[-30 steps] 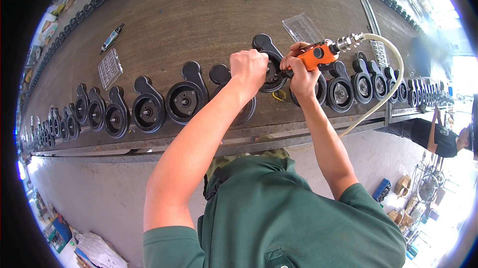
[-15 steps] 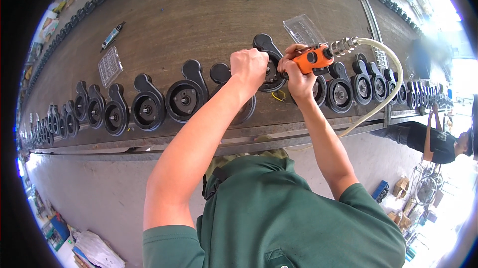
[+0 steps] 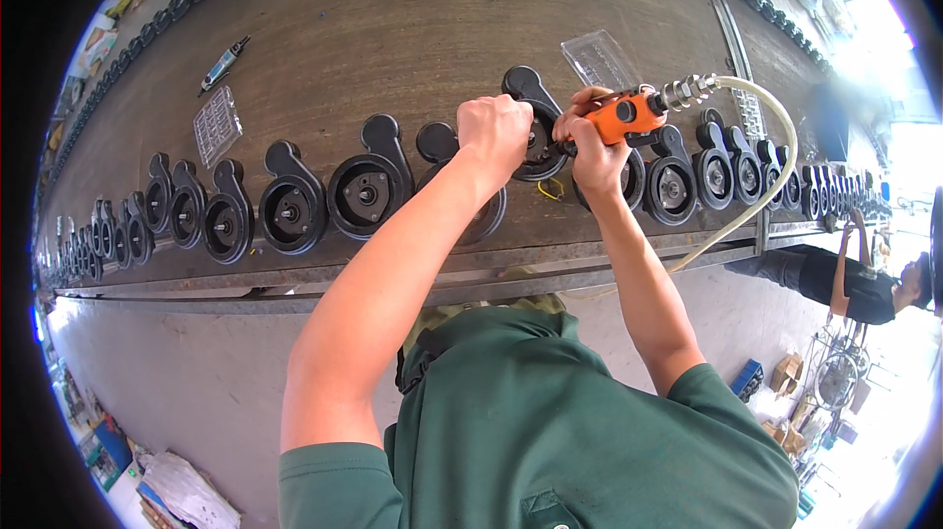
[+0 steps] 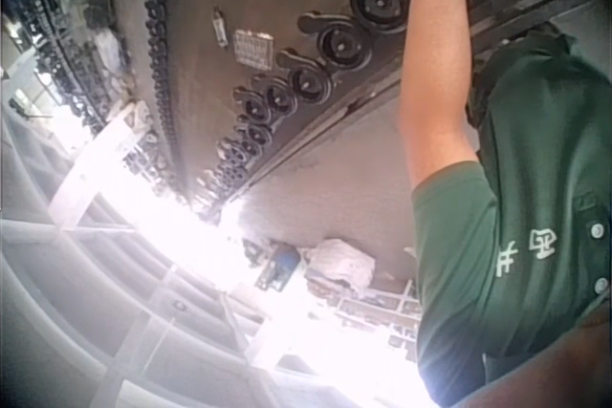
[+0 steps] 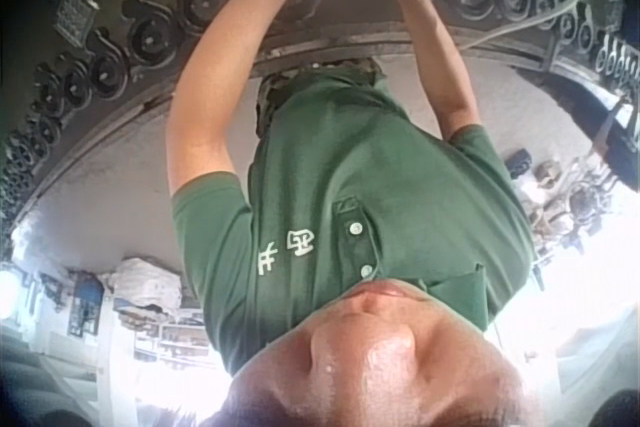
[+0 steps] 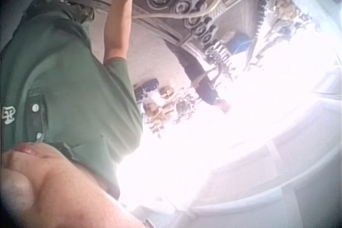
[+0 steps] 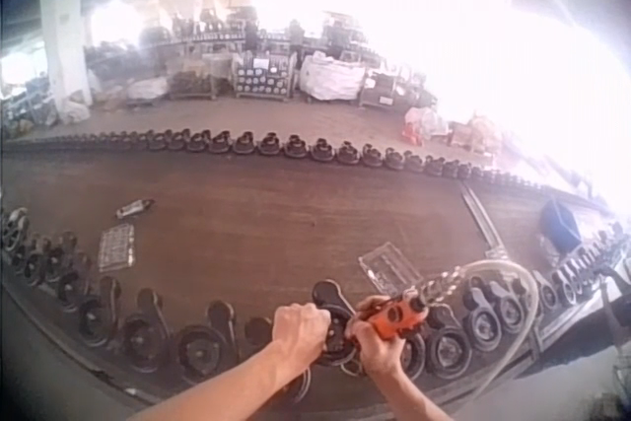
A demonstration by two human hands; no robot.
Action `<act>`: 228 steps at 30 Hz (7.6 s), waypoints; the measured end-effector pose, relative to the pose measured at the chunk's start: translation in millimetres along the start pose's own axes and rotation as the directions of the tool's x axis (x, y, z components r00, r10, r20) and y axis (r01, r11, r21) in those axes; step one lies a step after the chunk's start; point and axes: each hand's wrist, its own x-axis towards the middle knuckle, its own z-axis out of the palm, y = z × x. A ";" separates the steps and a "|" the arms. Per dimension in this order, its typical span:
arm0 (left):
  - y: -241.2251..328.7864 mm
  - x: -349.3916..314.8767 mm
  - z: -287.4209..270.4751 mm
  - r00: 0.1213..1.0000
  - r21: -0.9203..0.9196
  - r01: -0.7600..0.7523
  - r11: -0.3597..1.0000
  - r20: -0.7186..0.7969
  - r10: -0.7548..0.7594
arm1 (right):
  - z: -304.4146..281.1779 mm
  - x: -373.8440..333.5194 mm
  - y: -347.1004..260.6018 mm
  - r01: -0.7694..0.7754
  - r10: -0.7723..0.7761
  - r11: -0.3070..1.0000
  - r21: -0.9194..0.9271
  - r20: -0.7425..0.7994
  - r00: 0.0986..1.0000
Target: The person secures components inside black plastic blower housings using a handheld pneumatic nut runner across a series of units on an assembly line.
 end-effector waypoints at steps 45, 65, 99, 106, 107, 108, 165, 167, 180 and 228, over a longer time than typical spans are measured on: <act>-32.1 -62.1 10.4 0.984 -0.130 -0.051 0.990 -0.178 0.028 | 39.8 22.4 24.2 -0.022 0.024 0.984 0.176 -0.008 1.000; -33.6 -62.4 12.9 0.984 -0.132 -0.050 0.990 -0.176 0.027 | 41.5 18.4 24.7 0.033 -0.030 0.991 0.127 -0.030 0.999; -32.5 -63.9 7.9 0.990 -0.174 -0.028 0.984 -0.140 0.004 | 49.6 22.2 26.0 -0.018 0.018 1.000 -0.003 0.095 0.995; -33.6 -65.4 4.8 0.993 -0.180 -0.017 0.984 -0.116 -0.004 | 57.6 19.6 26.2 0.072 -0.041 0.983 -0.168 0.182 0.983; -33.3 -64.8 4.5 0.994 -0.177 -0.018 0.984 -0.111 -0.002 | 58.3 19.1 27.8 0.092 -0.061 0.982 -0.165 0.182 0.981; -33.0 -64.5 3.8 0.994 -0.175 -0.018 0.984 -0.106 -0.001 | 57.9 19.9 27.0 0.086 -0.057 0.982 -0.166 0.173 0.983; -36.3 -62.9 18.9 0.974 -0.204 -0.118 0.972 -0.214 0.074 | 19.4 48.7 19.1 0.096 -0.093 0.993 -0.075 0.043 0.995; -35.0 -65.5 16.4 0.975 -0.202 -0.117 0.972 -0.209 0.074 | 20.2 49.3 15.5 0.112 -0.107 0.989 -0.097 0.048 0.993; -33.6 -65.0 19.4 0.970 -0.211 -0.114 0.971 -0.233 0.063 | -6.3 -7.6 6.7 0.053 -0.053 0.999 0.003 -0.021 0.998; 91.3 -48.4 -3.3 0.944 -0.190 -0.189 0.963 -0.304 0.126 | -143.0 -27.9 -103.1 0.097 -0.080 0.975 0.199 -0.094 0.992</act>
